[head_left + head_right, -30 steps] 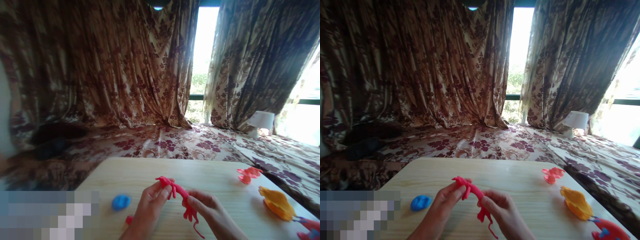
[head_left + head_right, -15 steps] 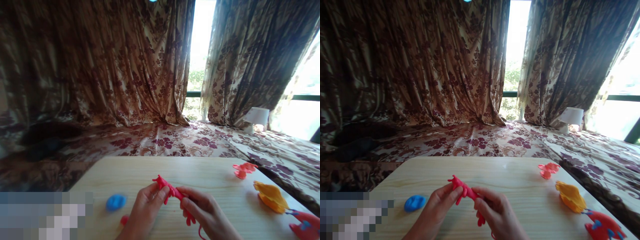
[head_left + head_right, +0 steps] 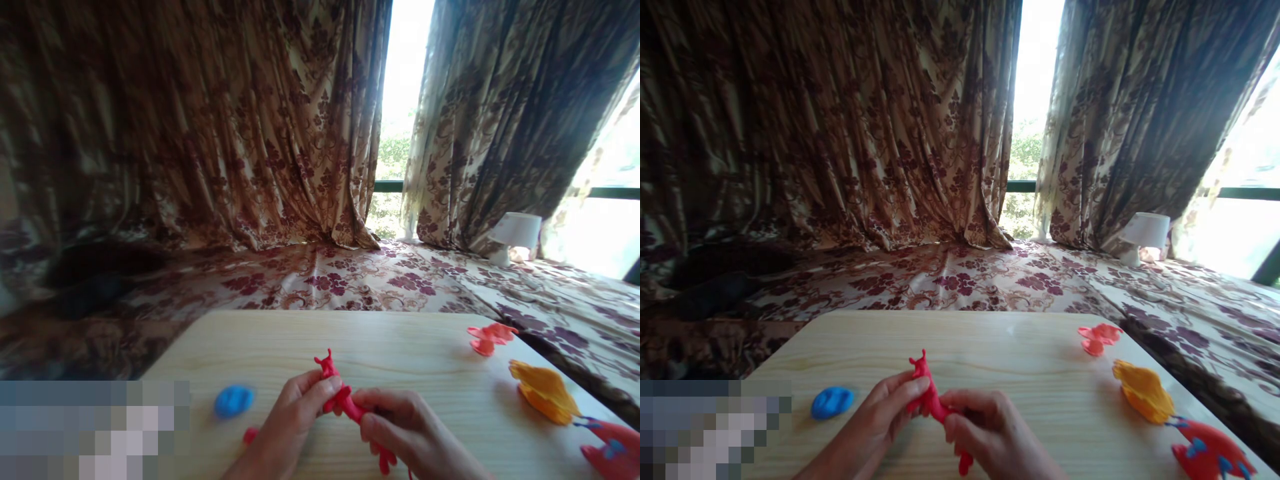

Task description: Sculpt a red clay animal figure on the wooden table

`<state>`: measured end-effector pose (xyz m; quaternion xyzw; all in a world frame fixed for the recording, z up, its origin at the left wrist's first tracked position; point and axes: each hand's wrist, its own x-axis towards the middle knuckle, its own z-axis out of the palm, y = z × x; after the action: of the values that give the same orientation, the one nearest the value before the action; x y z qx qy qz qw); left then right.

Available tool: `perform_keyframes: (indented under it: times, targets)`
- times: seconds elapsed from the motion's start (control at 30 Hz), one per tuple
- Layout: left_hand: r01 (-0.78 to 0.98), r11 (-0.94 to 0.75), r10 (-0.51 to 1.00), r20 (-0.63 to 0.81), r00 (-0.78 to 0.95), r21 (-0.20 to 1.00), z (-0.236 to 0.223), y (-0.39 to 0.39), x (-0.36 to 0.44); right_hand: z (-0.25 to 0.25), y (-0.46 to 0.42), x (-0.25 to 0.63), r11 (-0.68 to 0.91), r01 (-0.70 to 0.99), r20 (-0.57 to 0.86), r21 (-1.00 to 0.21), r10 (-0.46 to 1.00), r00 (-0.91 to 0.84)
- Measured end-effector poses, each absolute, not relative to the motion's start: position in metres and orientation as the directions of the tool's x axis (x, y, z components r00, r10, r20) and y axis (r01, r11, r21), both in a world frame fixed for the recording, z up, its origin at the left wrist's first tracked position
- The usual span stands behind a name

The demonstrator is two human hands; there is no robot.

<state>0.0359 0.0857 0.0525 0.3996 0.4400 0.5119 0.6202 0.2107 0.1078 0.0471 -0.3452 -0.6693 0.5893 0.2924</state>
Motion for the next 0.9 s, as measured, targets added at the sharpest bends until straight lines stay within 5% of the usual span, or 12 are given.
perform_keyframes:
  times: [0.17, 0.67, 0.8, 0.9]
  targets:
    - [-0.416, 0.111, 0.993, -0.114, 0.017, 0.902, 0.053, 0.088, 0.038, 0.042, 0.111, 0.214, 0.033, 0.072, -0.005, -0.997, 0.879, -0.476]
    - [-0.348, 0.247, 0.968, -0.219, 0.119, 0.904, 0.057, 0.078, 0.039, 0.046, 0.104, 0.223, -0.115, 0.128, -0.171, -0.985, 0.731, -0.661]
    - [-0.462, 0.196, 0.976, -0.128, 0.174, 0.865, 0.049, 0.090, 0.040, 0.046, 0.112, 0.221, -0.073, -0.062, -0.033, -0.995, 0.868, -0.496]
    - [-0.241, 0.079, 0.996, -0.070, 0.047, 0.967, 0.044, 0.093, 0.038, 0.043, 0.119, 0.219, -0.038, -0.174, 0.019, -0.984, 0.950, -0.312]
